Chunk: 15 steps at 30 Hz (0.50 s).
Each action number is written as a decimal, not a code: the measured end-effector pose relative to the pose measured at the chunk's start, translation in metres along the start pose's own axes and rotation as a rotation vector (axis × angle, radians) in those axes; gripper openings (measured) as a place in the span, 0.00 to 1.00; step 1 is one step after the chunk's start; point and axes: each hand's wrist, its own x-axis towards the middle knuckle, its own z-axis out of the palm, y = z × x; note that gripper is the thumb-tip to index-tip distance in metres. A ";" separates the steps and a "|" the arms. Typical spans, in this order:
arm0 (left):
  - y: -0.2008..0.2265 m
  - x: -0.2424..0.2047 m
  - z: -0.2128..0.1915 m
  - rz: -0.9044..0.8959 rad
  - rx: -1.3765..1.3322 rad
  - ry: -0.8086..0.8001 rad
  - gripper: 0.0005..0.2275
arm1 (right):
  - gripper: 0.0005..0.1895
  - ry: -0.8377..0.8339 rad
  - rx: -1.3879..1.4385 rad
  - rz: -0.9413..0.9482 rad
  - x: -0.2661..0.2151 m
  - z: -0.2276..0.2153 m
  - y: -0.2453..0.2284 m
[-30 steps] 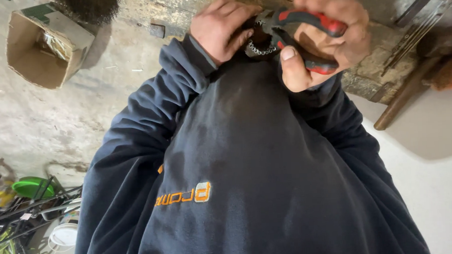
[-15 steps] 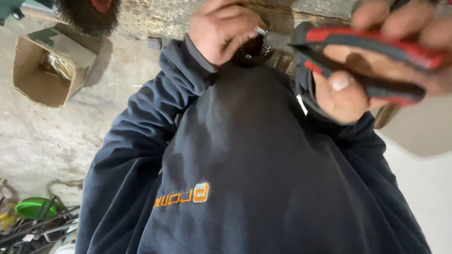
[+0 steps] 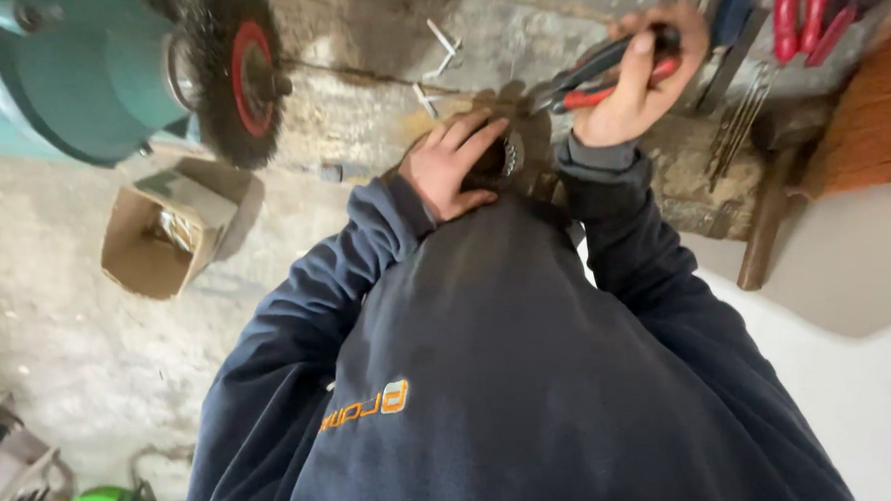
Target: The person holds a cylindrical metal component with a central hole and multiple slots. Using a pair of pliers, they systematically extract small, white, pin-like objects from the slots and place them on the wooden workbench.
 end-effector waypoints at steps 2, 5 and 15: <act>-0.004 -0.002 0.004 -0.026 -0.089 -0.009 0.40 | 0.17 -0.079 -0.136 0.079 0.000 -0.018 -0.002; 0.004 0.012 -0.011 -0.012 -0.096 0.001 0.40 | 0.15 -0.258 -0.361 0.206 0.019 -0.028 -0.031; -0.006 0.020 -0.002 -0.025 -0.054 -0.166 0.42 | 0.27 -0.853 -1.034 0.187 0.146 0.009 -0.168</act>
